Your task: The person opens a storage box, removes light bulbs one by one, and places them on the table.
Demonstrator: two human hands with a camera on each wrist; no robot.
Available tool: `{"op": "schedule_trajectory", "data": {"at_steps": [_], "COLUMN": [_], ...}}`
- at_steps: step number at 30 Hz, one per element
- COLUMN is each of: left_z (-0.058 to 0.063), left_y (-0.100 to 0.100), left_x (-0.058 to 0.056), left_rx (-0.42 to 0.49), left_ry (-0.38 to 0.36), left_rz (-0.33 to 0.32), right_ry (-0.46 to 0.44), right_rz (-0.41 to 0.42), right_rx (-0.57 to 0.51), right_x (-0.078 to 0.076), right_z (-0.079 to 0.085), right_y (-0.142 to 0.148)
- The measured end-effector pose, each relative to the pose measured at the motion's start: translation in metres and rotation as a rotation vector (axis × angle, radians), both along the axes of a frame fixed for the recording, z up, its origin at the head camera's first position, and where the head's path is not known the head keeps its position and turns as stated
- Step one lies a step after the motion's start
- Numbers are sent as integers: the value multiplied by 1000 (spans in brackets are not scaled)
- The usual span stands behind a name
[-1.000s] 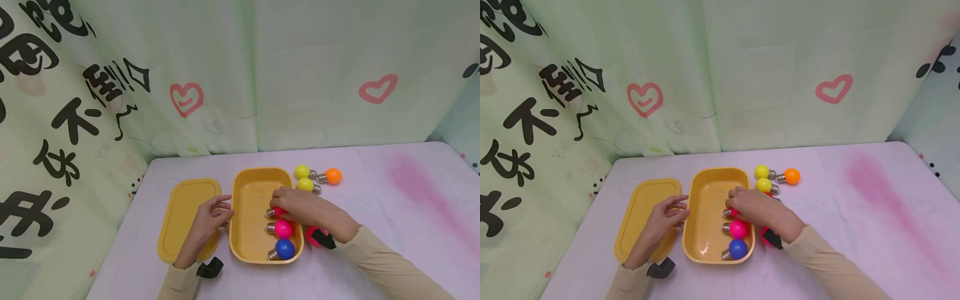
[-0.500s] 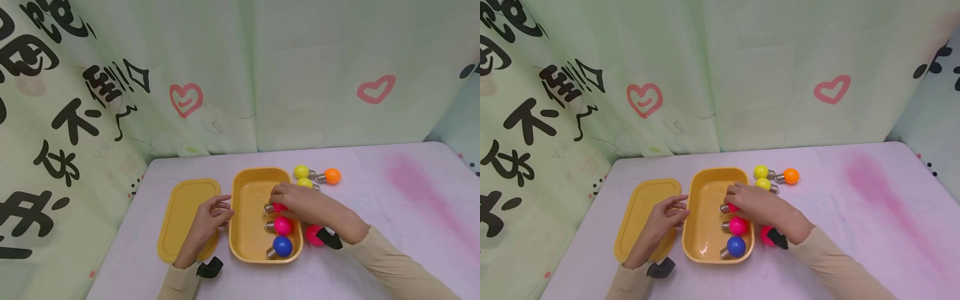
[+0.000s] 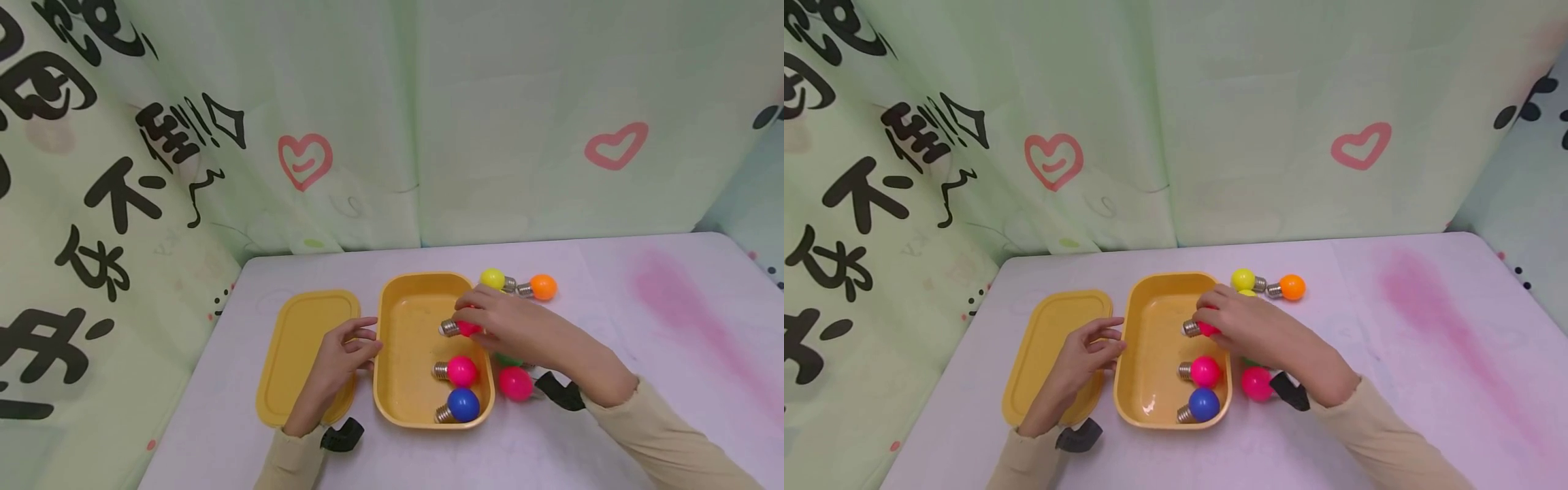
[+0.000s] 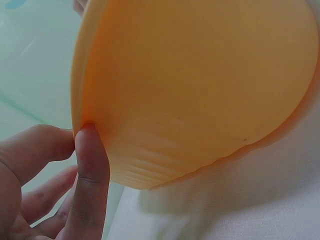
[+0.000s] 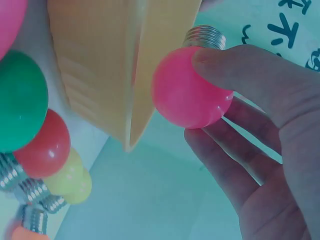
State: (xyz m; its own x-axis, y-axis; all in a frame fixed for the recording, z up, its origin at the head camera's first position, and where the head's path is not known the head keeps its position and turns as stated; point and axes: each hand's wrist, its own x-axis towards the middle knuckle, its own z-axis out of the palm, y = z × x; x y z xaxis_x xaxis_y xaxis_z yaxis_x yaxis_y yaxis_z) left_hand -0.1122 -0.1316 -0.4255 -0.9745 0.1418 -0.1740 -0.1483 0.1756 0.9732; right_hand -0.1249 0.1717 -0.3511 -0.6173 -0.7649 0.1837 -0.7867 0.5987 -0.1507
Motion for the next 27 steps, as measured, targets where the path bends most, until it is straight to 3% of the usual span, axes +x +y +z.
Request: {"op": "schedule_trajectory", "data": {"at_steps": [15, 27], "left_z": [-1, 0], "left_y": [0, 1], "left_x": [0, 1], "left_rx": [-22, -13], "left_ry": [-7, 3], "left_rz": [2, 6], "right_ry": [75, -44], "right_rz": [-27, -151], "right_rx": [-73, -31], "right_x": [0, 4], "right_z": [-5, -5], "right_y": [29, 51]}}
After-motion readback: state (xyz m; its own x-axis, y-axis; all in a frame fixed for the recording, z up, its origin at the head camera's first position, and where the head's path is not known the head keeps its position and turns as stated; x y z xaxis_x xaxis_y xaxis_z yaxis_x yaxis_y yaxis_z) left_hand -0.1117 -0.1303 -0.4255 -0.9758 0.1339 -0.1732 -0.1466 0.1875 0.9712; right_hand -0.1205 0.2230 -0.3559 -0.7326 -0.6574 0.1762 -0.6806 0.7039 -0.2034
